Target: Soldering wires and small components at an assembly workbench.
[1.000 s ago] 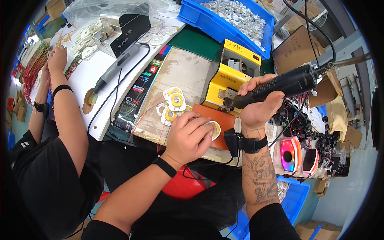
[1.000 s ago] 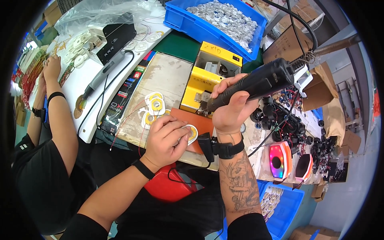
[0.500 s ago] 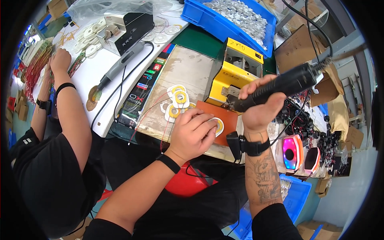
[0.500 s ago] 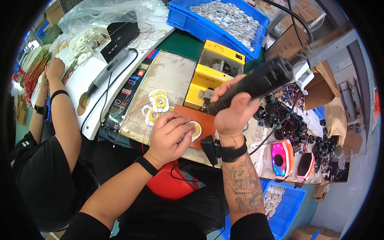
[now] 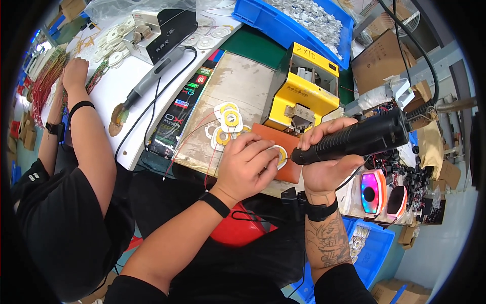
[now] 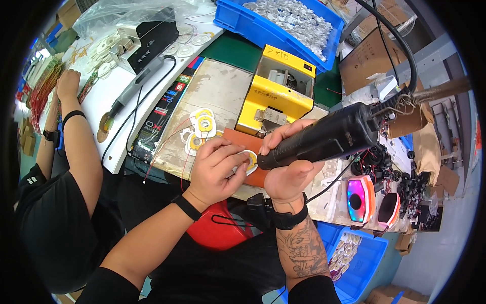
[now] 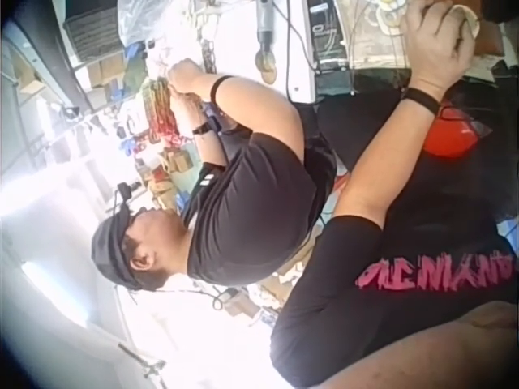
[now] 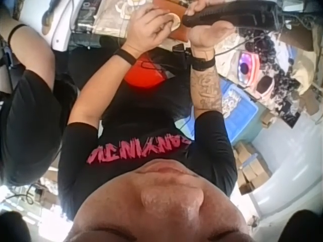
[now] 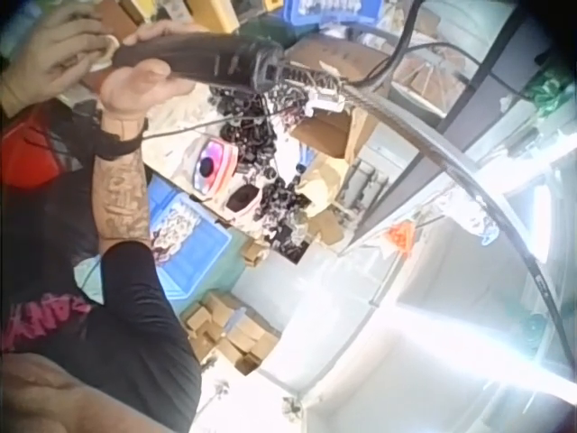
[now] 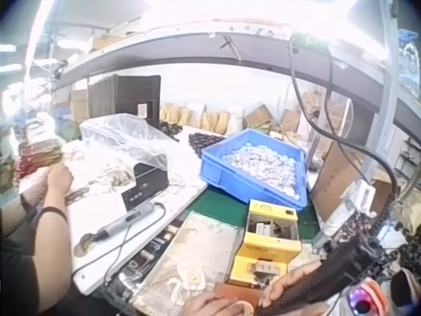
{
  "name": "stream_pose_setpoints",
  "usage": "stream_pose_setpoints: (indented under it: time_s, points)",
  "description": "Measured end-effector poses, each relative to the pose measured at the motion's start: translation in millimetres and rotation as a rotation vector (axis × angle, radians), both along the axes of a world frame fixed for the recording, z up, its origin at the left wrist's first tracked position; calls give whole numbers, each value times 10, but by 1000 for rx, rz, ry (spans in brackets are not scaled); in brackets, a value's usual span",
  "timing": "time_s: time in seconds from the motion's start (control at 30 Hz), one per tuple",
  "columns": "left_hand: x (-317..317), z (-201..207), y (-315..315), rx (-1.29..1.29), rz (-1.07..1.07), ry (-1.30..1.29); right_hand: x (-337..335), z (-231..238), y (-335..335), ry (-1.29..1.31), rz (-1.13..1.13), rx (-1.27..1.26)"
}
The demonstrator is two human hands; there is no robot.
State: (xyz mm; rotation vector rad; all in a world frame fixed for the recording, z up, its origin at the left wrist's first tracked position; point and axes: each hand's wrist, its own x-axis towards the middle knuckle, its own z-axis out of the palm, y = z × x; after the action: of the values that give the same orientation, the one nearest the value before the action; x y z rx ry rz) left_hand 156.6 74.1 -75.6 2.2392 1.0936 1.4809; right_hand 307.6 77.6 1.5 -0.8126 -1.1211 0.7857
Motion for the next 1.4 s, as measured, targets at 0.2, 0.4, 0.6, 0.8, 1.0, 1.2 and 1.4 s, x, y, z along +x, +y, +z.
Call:
stream_pose_setpoints:
  time_s: [0.2,0.4,0.6,0.8,1.0,1.2,1.4]
  points:
    - [-12,-10,-2,6,16,-4,-67,0,136,107,3,89]
    - [-5,-4,-2,1,15,-3,-57,-65,157,83,-7,64]
    - [4,-34,19,32,48,12,-78,-130,154,61,1,59]
    - [14,-18,5,25,51,12,-37,-167,183,110,19,36]
    - [-9,-47,11,36,31,6,19,97,317,5,-18,139]
    - [-92,29,-35,-47,-42,28,113,280,694,-9,-54,257]
    - [-39,38,-36,-58,-30,-12,136,55,644,-18,-47,229]
